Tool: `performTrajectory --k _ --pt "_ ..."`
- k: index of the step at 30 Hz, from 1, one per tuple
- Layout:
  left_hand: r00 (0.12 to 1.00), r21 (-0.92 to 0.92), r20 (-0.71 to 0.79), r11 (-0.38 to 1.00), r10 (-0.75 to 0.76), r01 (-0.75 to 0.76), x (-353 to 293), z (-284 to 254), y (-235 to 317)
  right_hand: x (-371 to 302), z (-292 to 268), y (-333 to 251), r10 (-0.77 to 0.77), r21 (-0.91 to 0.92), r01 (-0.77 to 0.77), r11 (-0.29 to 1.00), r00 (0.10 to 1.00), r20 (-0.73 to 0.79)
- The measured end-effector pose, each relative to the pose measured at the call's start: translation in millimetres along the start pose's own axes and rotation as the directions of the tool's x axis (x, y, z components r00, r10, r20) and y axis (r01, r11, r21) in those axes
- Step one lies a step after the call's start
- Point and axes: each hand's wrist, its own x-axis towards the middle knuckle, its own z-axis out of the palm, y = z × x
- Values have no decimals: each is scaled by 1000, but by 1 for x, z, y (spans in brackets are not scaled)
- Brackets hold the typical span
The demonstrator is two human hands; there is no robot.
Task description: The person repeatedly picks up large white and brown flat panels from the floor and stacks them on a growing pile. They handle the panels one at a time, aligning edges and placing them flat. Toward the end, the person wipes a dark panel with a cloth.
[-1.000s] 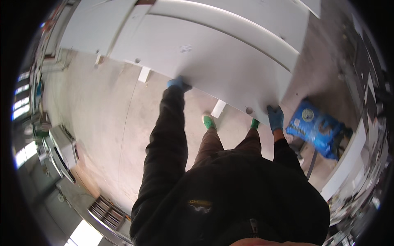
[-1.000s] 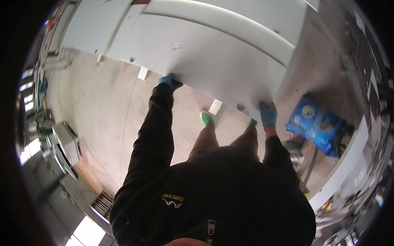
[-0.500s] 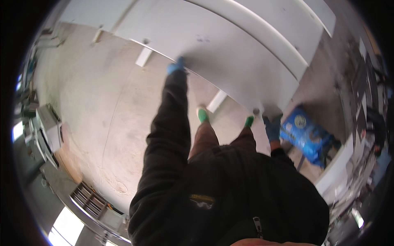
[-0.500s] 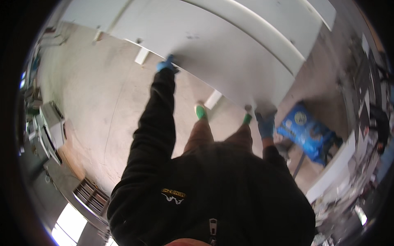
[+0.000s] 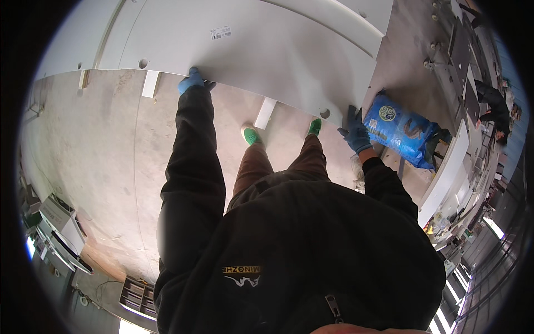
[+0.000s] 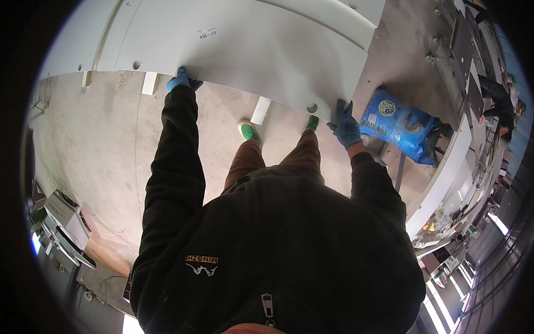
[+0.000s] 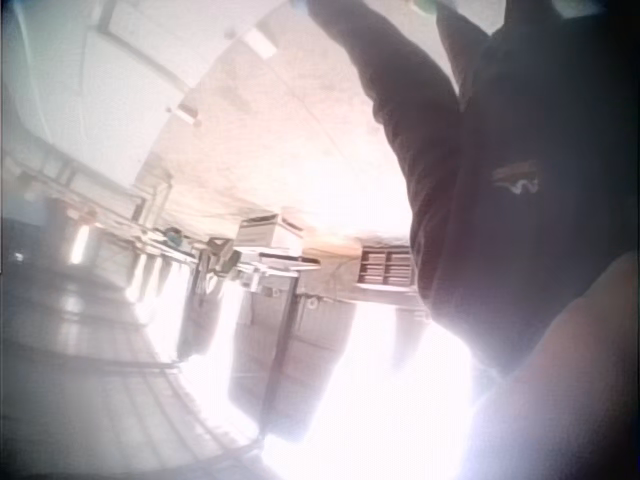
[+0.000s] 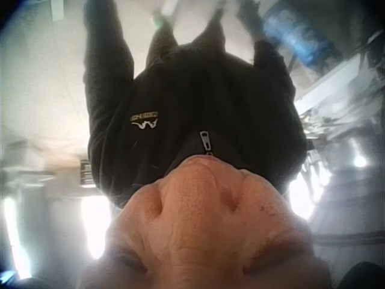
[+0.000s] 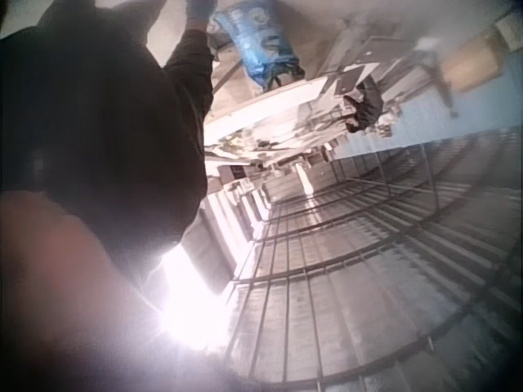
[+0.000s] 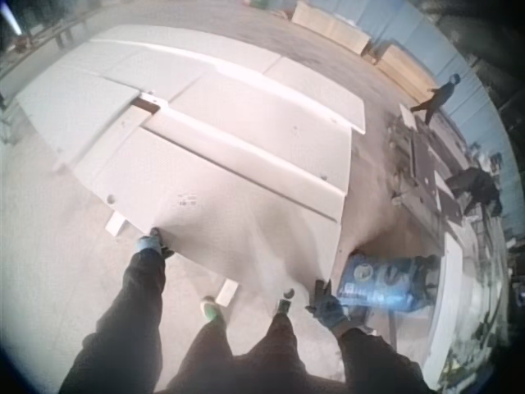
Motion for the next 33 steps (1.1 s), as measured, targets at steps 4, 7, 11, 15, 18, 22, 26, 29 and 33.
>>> performTrajectory --k 4,7,11,15,18,22,26,29,33 --pt "1000 -17 5 1000 -16 16 7 -3 0 1 5 8 -93 -30 92 995 993 -70" --pt "999 104 -46 994 -17 22 11 -2 2 1 8 9 -155 -77 147 986 983 -102" --pt "998 136 -43 989 -49 55 27 -3 -4 1 6 7 -86 12 86 996 996 -25" --pt "991 442 -29 891 133 -106 55 -13 5 -2 3 7 -5 61 2 998 999 51" --pt "945 639 -123 752 304 -159 69 -32 37 -4 3 8 -114 -20 113 993 992 -45" --pt "905 599 -256 790 340 -127 87 -64 103 -3 -2 -2 -88 -115 84 990 995 -36" --pt "908 631 -259 769 331 -100 132 -81 162 2 -17 -45 277 -318 -242 917 958 70" --pt "900 572 -310 816 306 -80 154 -93 172 18 -28 -107 535 -500 -463 732 845 2" --pt "867 434 -317 872 384 -228 177 -115 180 71 -47 -207 144 -430 -81 899 983 117"
